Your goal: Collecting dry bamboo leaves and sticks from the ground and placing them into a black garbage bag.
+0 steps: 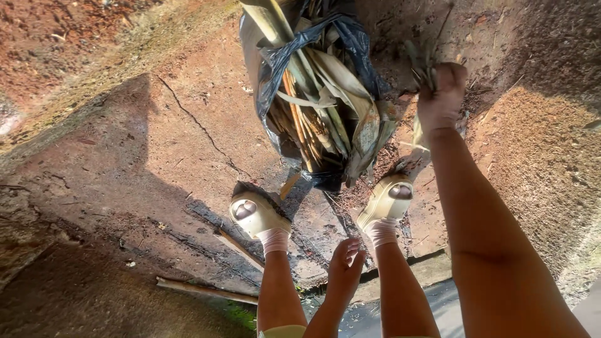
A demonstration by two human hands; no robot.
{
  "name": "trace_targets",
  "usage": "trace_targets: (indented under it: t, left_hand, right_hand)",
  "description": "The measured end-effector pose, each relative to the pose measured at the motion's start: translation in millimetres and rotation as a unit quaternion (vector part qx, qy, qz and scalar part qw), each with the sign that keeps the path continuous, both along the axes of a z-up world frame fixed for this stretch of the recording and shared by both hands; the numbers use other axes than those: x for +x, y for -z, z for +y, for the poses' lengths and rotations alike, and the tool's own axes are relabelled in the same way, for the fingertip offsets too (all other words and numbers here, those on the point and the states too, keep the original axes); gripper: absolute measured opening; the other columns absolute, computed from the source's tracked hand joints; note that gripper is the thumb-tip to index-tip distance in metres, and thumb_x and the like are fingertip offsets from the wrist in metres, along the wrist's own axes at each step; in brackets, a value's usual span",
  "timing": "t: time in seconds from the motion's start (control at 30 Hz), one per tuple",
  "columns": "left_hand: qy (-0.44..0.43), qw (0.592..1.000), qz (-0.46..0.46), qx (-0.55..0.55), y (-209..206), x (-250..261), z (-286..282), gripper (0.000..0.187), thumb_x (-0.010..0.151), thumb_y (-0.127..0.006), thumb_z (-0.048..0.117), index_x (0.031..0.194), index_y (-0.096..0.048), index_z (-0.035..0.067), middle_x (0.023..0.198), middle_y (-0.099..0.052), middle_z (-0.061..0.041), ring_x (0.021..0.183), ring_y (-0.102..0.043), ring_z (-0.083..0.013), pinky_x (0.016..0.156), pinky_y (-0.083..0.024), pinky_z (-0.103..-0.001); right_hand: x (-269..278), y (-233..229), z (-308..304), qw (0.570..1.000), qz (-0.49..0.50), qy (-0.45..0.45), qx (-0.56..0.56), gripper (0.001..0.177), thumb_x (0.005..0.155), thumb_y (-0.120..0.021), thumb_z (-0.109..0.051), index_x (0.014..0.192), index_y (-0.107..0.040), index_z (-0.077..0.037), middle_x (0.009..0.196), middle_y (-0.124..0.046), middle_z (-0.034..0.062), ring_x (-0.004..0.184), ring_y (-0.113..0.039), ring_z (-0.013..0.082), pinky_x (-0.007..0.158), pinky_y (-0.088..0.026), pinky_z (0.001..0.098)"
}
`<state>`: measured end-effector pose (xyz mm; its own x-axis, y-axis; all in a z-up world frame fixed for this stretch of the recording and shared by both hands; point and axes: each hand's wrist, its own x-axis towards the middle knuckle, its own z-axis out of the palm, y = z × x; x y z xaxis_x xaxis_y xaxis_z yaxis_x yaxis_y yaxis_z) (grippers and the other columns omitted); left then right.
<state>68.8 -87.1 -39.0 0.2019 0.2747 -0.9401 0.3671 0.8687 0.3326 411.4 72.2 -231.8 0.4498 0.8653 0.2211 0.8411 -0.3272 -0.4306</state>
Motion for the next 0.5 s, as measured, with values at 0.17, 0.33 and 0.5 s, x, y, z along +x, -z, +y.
trace_targets:
  t: [0.17, 0.33, 0.5]
  left_hand:
    - [-0.025, 1.0, -0.017, 0.007, 2.5, -2.6, -9.6, 0.031, 0.094, -0.066, 0.014, 0.124, -0.062, 0.011, 0.118, -0.07, -0.007, 0.107, -0.066, -0.0187, 0.091, -0.05, -0.032]
    - [-0.048, 0.998, -0.034, 0.024, 0.3, -3.9, -7.6, 0.033, 0.094, -0.066, 0.011, 0.126, -0.06, 0.008, 0.119, -0.067, -0.009, 0.107, -0.065, -0.0202, 0.091, -0.055, -0.031]
    - [-0.023, 0.998, -0.051, 0.041, -11.5, -2.5, 9.3, 0.035, 0.095, -0.063, 0.014, 0.128, -0.058, 0.005, 0.125, -0.065, -0.015, 0.117, -0.065, -0.0257, 0.102, -0.054, -0.035]
  right_hand:
    - [-9.7, -138.1, -39.4, 0.945, 0.304, 0.049, -0.109, 0.022, 0.107, -0.063, 0.018, 0.116, -0.052, 0.0, 0.118, -0.049, 0.0153, 0.083, -0.053, 0.0214, 0.068, -0.054, 0.0355]
    - [-62.2, -268.5, -21.0, 0.817, 0.5, 0.008, -0.286, 0.022, 0.095, -0.062, 0.0, 0.116, -0.058, -0.003, 0.076, -0.06, 0.007, 0.054, -0.056, 0.0166, 0.044, -0.046, 0.032]
    - [-112.2, -267.2, 32.4, 0.741, 0.446, -0.056, -0.499, 0.026, 0.085, -0.075, -0.016, 0.11, -0.07, -0.009, 0.085, -0.074, 0.0035, 0.064, -0.064, 0.015, 0.058, -0.048, 0.0298]
